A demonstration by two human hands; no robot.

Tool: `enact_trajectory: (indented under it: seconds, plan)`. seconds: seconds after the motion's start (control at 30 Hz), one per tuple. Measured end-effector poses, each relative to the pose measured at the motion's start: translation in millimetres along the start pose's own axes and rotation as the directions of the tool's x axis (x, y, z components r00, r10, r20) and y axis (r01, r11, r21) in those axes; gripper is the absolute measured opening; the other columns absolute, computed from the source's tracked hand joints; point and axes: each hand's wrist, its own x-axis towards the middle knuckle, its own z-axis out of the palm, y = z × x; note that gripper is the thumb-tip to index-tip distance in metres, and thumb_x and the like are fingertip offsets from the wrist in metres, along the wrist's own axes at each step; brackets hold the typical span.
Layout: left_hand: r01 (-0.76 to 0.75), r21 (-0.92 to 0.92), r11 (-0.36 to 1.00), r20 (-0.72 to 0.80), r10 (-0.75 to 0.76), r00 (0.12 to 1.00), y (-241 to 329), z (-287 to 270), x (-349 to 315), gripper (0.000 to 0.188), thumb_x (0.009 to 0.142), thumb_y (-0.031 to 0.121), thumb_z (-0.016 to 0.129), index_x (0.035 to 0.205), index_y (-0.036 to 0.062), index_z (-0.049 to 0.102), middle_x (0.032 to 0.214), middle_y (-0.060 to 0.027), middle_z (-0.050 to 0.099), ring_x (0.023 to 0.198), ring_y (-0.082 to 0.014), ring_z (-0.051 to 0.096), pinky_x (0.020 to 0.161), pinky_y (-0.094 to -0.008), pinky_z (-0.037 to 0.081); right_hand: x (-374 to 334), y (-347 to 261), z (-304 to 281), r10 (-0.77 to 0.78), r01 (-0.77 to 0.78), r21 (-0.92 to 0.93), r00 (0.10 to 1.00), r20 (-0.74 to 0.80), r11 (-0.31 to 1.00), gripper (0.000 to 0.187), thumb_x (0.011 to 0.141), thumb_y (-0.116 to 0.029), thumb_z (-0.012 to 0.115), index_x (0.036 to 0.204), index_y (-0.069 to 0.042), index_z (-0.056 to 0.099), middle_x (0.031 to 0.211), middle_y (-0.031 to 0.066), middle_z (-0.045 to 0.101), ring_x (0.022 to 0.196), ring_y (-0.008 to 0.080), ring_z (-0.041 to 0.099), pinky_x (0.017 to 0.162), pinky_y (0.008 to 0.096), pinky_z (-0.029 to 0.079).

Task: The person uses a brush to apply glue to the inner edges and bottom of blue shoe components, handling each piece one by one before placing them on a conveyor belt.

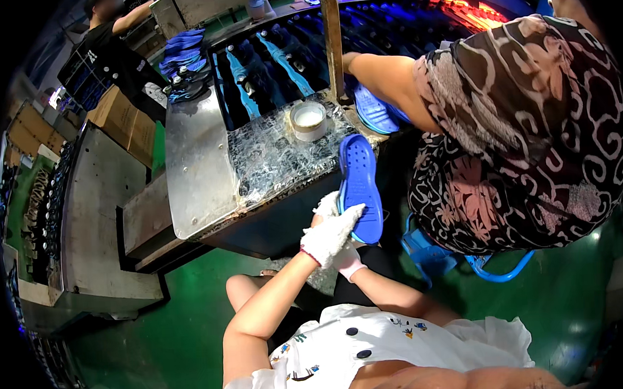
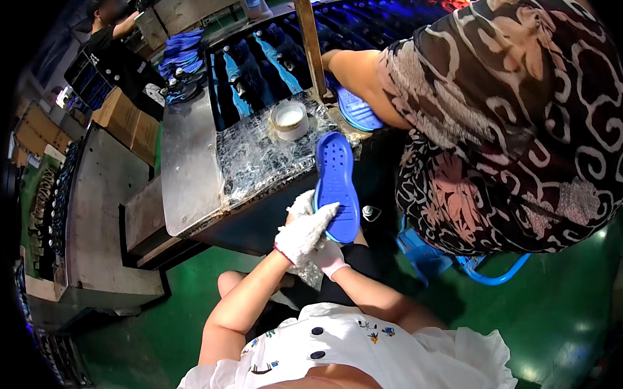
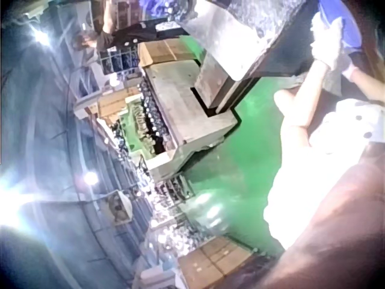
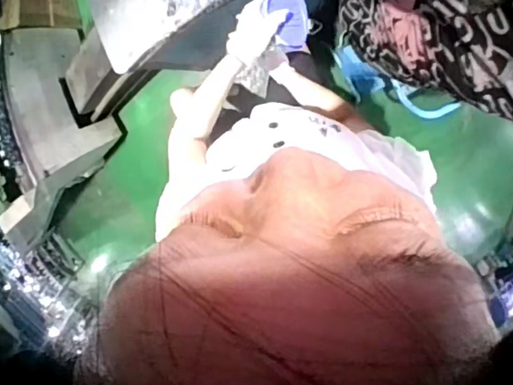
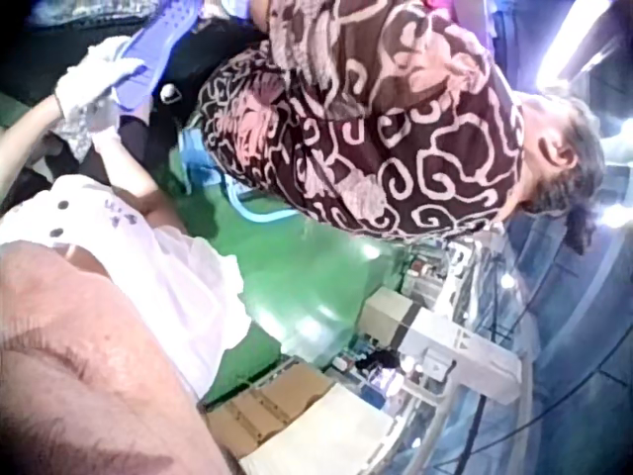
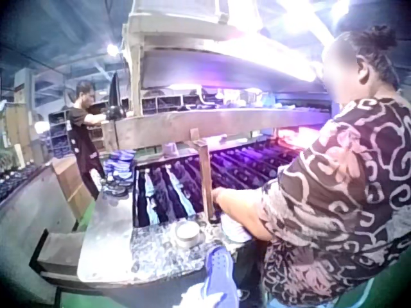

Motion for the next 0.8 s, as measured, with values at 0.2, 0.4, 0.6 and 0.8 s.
enact_trajectory:
  seconds: [0.2,0.4,0.6,0.8]
  plan:
    - [0.134,0.174,0.976,-0.019,-0.133,0.991,7.1,13.6,29.9,0.036,0.087,0.025,0.066,0.109,-0.0025,0.059,0.079,-0.0059,0.064,0.066,-0.0118,0.061,0.053,-0.0272,0.050,3.4,-7.0,-3.6,0.274,-0.279,0.370,0.959,0.066,0.886,0.042,0.087,-0.032,0.052,0.121,-0.007,0.057,0.116,0.0214,0.061,0.107,0.0341,0.059,0.094,0.0452,0.046]
    - [0.162,0.176,0.971,-0.208,-0.124,0.970,46.0,33.1,99.7,0.075,0.084,0.042,0.065,0.136,-0.0054,0.039,0.097,-0.0163,0.064,0.060,-0.0159,0.062,0.064,-0.0313,0.052,9.9,-27.3,-58.3,0.374,-0.431,0.520,0.902,0.218,0.737,0.034,0.089,-0.036,0.055,0.093,-0.004,0.065,0.088,0.0220,0.066,0.087,0.0373,0.064,0.073,0.0438,0.051]
    - [-0.013,0.048,0.999,-0.259,0.025,0.966,16.5,15.7,113.7,0.035,0.090,0.036,0.062,0.085,0.0012,0.059,0.078,-0.0053,0.060,0.063,-0.0128,0.057,0.061,-0.0271,0.049,12.8,-35.8,-79.9,0.432,-0.518,0.508,0.855,0.286,0.688,0.027,0.087,-0.032,0.058,0.094,-0.008,0.067,0.092,0.0181,0.068,0.090,0.0348,0.065,0.076,0.0405,0.051]
    - [0.162,-0.291,0.943,-0.142,-0.209,0.968,-75.7,-46.6,-13.0,0.034,0.093,0.037,0.058,0.073,0.0101,0.057,0.060,0.0022,0.052,0.048,-0.0068,0.046,0.045,-0.0226,0.037,14.5,-39.1,-75.8,0.470,-0.586,0.362,0.805,0.363,0.725,0.038,0.087,-0.045,0.056,0.100,-0.011,0.067,0.090,0.0175,0.068,0.089,0.0360,0.065,0.077,0.0431,0.051]
